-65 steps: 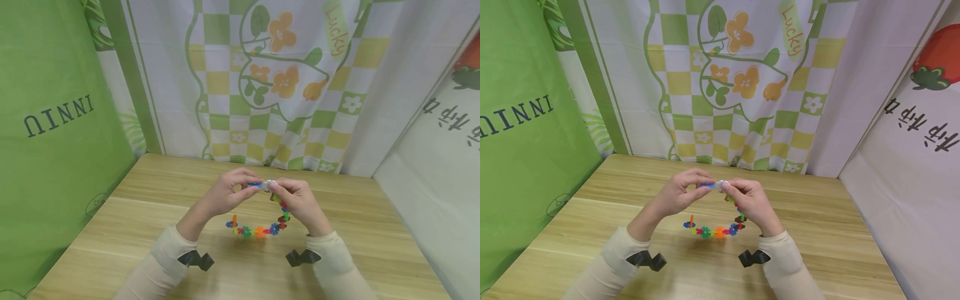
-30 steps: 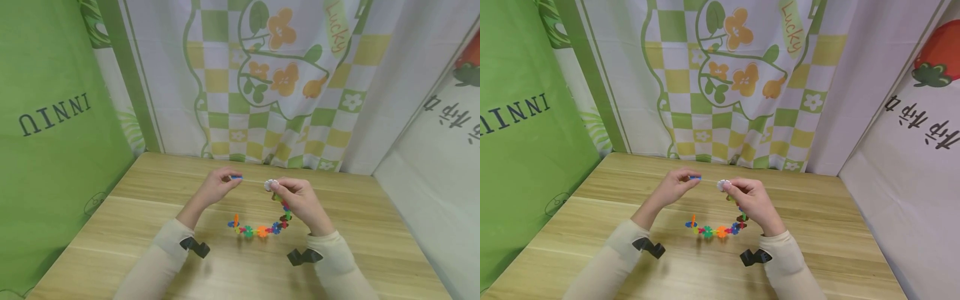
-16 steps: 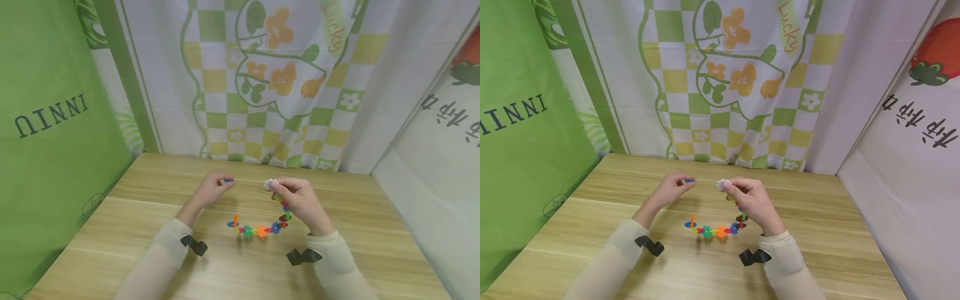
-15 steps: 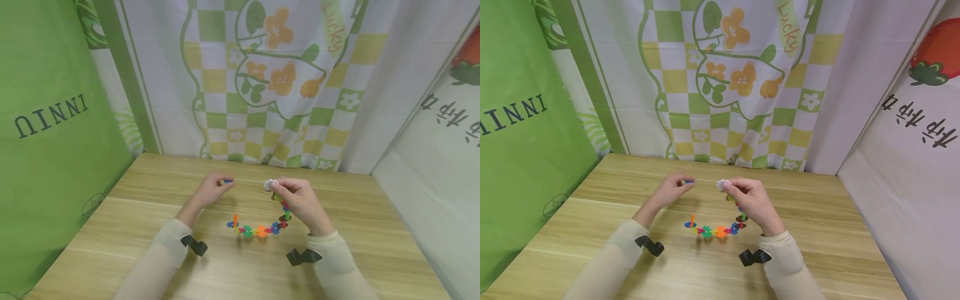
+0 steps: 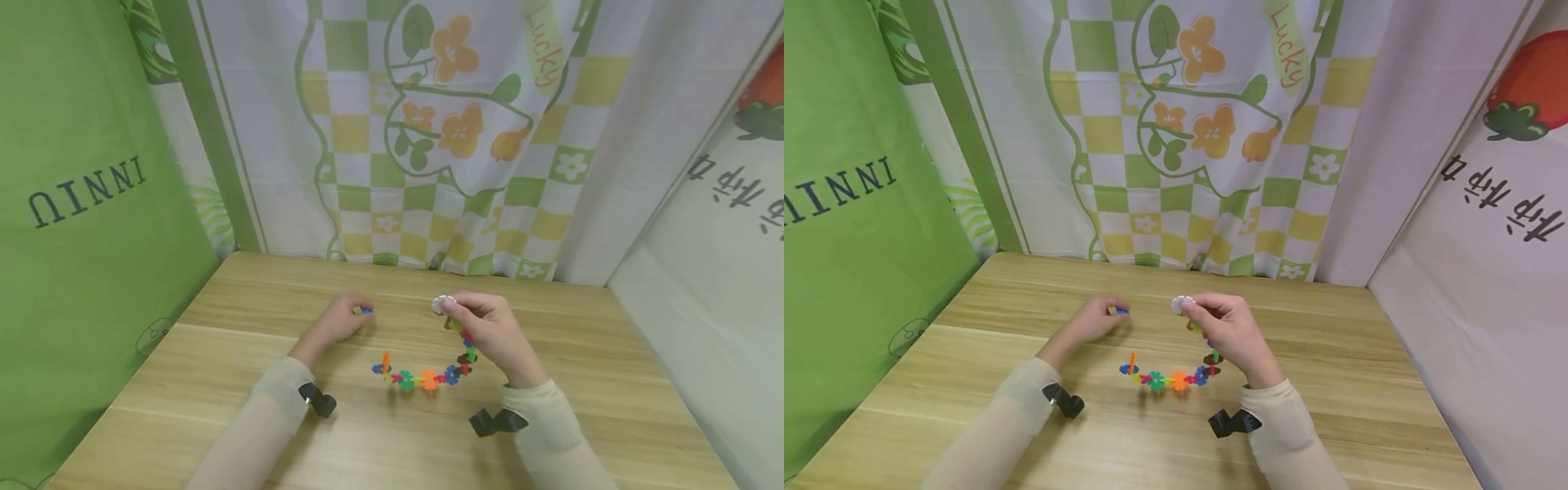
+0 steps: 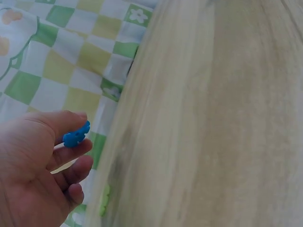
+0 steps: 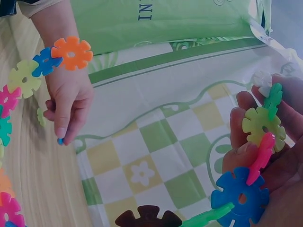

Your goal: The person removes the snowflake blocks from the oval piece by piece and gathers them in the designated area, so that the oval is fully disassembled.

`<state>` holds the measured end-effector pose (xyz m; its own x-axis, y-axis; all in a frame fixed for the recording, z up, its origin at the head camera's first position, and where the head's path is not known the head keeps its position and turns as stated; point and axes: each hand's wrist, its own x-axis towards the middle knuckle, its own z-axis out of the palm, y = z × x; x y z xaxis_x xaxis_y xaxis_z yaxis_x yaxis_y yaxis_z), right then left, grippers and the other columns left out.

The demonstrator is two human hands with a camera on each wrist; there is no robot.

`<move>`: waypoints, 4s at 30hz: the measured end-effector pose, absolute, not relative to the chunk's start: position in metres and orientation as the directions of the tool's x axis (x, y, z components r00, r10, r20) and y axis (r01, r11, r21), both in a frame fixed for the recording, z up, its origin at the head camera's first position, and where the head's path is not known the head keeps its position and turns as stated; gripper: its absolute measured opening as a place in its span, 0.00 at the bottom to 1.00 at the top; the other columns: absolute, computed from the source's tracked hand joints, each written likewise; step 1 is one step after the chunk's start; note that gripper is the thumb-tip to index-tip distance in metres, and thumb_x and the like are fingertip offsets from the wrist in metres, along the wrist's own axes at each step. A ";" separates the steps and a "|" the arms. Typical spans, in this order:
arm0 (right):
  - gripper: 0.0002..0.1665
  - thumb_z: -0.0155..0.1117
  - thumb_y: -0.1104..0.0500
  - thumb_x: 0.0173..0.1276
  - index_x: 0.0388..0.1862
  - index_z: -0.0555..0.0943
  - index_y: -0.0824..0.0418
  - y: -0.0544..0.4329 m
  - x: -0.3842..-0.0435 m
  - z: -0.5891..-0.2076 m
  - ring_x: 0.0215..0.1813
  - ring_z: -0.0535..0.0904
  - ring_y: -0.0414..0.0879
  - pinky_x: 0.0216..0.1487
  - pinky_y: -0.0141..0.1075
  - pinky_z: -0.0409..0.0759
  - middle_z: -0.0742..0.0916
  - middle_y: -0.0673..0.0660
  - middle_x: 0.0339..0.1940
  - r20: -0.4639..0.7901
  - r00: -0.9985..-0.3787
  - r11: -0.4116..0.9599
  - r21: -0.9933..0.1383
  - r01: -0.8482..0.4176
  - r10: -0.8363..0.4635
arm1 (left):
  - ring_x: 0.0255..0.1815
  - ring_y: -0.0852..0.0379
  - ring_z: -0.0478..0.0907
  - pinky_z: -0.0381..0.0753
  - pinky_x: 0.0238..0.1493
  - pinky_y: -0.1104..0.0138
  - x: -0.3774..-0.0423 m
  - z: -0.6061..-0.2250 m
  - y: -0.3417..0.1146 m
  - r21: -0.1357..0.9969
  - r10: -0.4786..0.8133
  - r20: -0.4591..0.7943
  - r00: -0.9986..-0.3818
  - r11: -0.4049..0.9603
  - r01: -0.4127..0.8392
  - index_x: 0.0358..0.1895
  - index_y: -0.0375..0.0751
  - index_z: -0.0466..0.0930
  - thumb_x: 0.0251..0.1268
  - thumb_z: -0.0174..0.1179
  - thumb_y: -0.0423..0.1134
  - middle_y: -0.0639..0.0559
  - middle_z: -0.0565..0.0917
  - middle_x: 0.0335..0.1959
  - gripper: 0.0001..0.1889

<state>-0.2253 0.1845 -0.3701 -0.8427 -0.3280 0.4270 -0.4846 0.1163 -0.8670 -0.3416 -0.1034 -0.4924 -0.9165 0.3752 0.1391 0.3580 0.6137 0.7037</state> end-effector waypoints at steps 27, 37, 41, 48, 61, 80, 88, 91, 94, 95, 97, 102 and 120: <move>0.09 0.60 0.61 0.73 0.41 0.86 0.64 0.181 -0.221 -0.367 0.26 0.67 0.45 0.25 0.34 0.69 0.85 0.63 0.37 0.402 -0.850 0.116 -0.879 -0.463 -0.341 | 0.59 0.41 0.75 0.69 0.64 0.50 -0.338 -0.494 -0.107 0.546 0.425 0.028 -0.905 0.752 0.370 0.49 0.36 0.84 0.61 0.66 0.35 0.41 0.83 0.51 0.13; 0.09 0.60 0.62 0.74 0.41 0.87 0.61 0.182 -0.221 -0.368 0.28 0.69 0.46 0.27 0.35 0.70 0.86 0.57 0.37 0.413 -0.843 0.113 -0.873 -0.474 -0.343 | 0.63 0.42 0.73 0.68 0.65 0.50 -0.340 -0.491 -0.109 0.587 0.418 0.051 -0.907 0.722 0.366 0.53 0.40 0.83 0.64 0.64 0.40 0.42 0.81 0.56 0.15; 0.09 0.60 0.62 0.74 0.41 0.87 0.61 0.181 -0.221 -0.368 0.28 0.69 0.47 0.27 0.35 0.71 0.86 0.57 0.37 0.410 -0.843 0.111 -0.875 -0.472 -0.348 | 0.62 0.43 0.74 0.69 0.64 0.52 -0.337 -0.483 -0.106 0.590 0.422 0.079 -0.903 0.710 0.384 0.53 0.39 0.83 0.66 0.62 0.40 0.43 0.82 0.56 0.15; 0.09 0.60 0.61 0.74 0.41 0.86 0.63 0.181 -0.222 -0.369 0.28 0.69 0.47 0.27 0.35 0.70 0.85 0.58 0.36 0.412 -0.842 0.122 -0.871 -0.477 -0.348 | 0.60 0.44 0.76 0.71 0.63 0.52 -0.327 -0.459 -0.099 0.596 0.448 0.128 -0.885 0.679 0.430 0.54 0.36 0.82 0.70 0.60 0.41 0.43 0.82 0.55 0.15; 0.11 0.60 0.59 0.74 0.43 0.86 0.63 0.180 -0.222 -0.369 0.25 0.67 0.45 0.25 0.34 0.69 0.86 0.59 0.38 0.370 -0.864 0.126 -0.893 -0.433 -0.342 | 0.50 0.52 0.81 0.79 0.53 0.56 -0.312 -0.426 -0.090 0.565 0.511 0.200 -0.836 0.638 0.524 0.54 0.36 0.82 0.71 0.60 0.39 0.46 0.84 0.53 0.14; 0.11 0.60 0.60 0.74 0.44 0.85 0.66 0.178 -0.223 -0.371 0.35 0.77 0.46 0.35 0.35 0.79 0.85 0.70 0.42 0.372 -0.859 0.084 -0.901 -0.425 -0.351 | 0.34 0.61 0.77 0.79 0.35 0.67 -0.283 -0.386 -0.076 0.514 0.561 0.299 -0.772 0.587 0.626 0.52 0.38 0.84 0.71 0.59 0.40 0.52 0.86 0.44 0.13; 0.11 0.60 0.61 0.74 0.44 0.85 0.66 0.179 -0.223 -0.372 0.36 0.77 0.48 0.37 0.36 0.79 0.86 0.65 0.42 0.376 -0.859 0.082 -0.900 -0.427 -0.348 | 0.32 0.64 0.75 0.77 0.30 0.70 -0.266 -0.371 -0.071 0.533 0.596 0.392 -0.701 0.474 0.701 0.49 0.42 0.86 0.70 0.61 0.42 0.56 0.86 0.42 0.11; 0.10 0.60 0.61 0.74 0.44 0.85 0.66 0.179 -0.222 -0.372 0.36 0.76 0.48 0.39 0.37 0.78 0.86 0.63 0.42 0.378 -0.858 0.087 -0.898 -0.431 -0.348 | 0.34 0.64 0.76 0.78 0.32 0.69 -0.258 -0.363 -0.067 0.551 0.609 0.431 -0.666 0.406 0.729 0.48 0.43 0.86 0.69 0.62 0.42 0.56 0.86 0.42 0.11; 0.10 0.59 0.61 0.74 0.44 0.85 0.65 0.178 -0.222 -0.371 0.35 0.75 0.48 0.37 0.37 0.78 0.86 0.64 0.41 0.384 -0.853 0.085 -0.895 -0.438 -0.353 | 0.34 0.65 0.76 0.79 0.35 0.66 -0.250 -0.357 -0.064 0.561 0.618 0.474 -0.627 0.337 0.756 0.47 0.42 0.87 0.68 0.63 0.42 0.57 0.86 0.41 0.10; 0.10 0.59 0.62 0.74 0.44 0.85 0.65 0.179 -0.222 -0.371 0.34 0.75 0.48 0.36 0.37 0.78 0.86 0.64 0.41 0.386 -0.852 0.085 -0.894 -0.440 -0.355 | 0.34 0.65 0.76 0.79 0.35 0.65 -0.248 -0.355 -0.063 0.558 0.621 0.489 -0.613 0.317 0.767 0.47 0.42 0.87 0.68 0.64 0.41 0.58 0.86 0.41 0.10; 0.10 0.59 0.62 0.74 0.44 0.85 0.66 0.179 -0.222 -0.371 0.33 0.74 0.48 0.35 0.37 0.77 0.85 0.64 0.39 0.392 -0.845 0.078 -0.891 -0.447 -0.364 | 0.34 0.66 0.76 0.80 0.36 0.63 -0.243 -0.352 -0.060 0.561 0.627 0.510 -0.589 0.277 0.780 0.47 0.41 0.86 0.68 0.64 0.40 0.58 0.86 0.40 0.10; 0.10 0.58 0.62 0.75 0.44 0.84 0.66 0.180 -0.222 -0.370 0.31 0.73 0.49 0.34 0.37 0.77 0.85 0.59 0.36 0.400 -0.835 0.061 -0.889 -0.454 -0.378 | 0.33 0.66 0.76 0.79 0.32 0.65 -0.238 -0.349 -0.053 0.587 0.620 0.533 -0.575 0.219 0.780 0.48 0.41 0.85 0.68 0.63 0.39 0.59 0.85 0.38 0.10; 0.10 0.60 0.62 0.74 0.48 0.84 0.66 0.178 -0.219 -0.368 0.41 0.81 0.51 0.45 0.41 0.81 0.86 0.58 0.42 0.363 -0.839 0.040 -0.910 -0.413 -0.405 | 0.30 0.64 0.76 0.79 0.34 0.71 -0.238 -0.352 -0.038 0.569 0.615 0.606 -0.505 0.108 0.815 0.57 0.38 0.82 0.69 0.61 0.32 0.52 0.86 0.42 0.15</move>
<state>-0.2193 0.1775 -0.3685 -0.8393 -0.4048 0.3630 -0.4129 0.0400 -0.9099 -0.2375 -0.0377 -0.3519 -0.5046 0.6150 0.6059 0.8152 0.1083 0.5690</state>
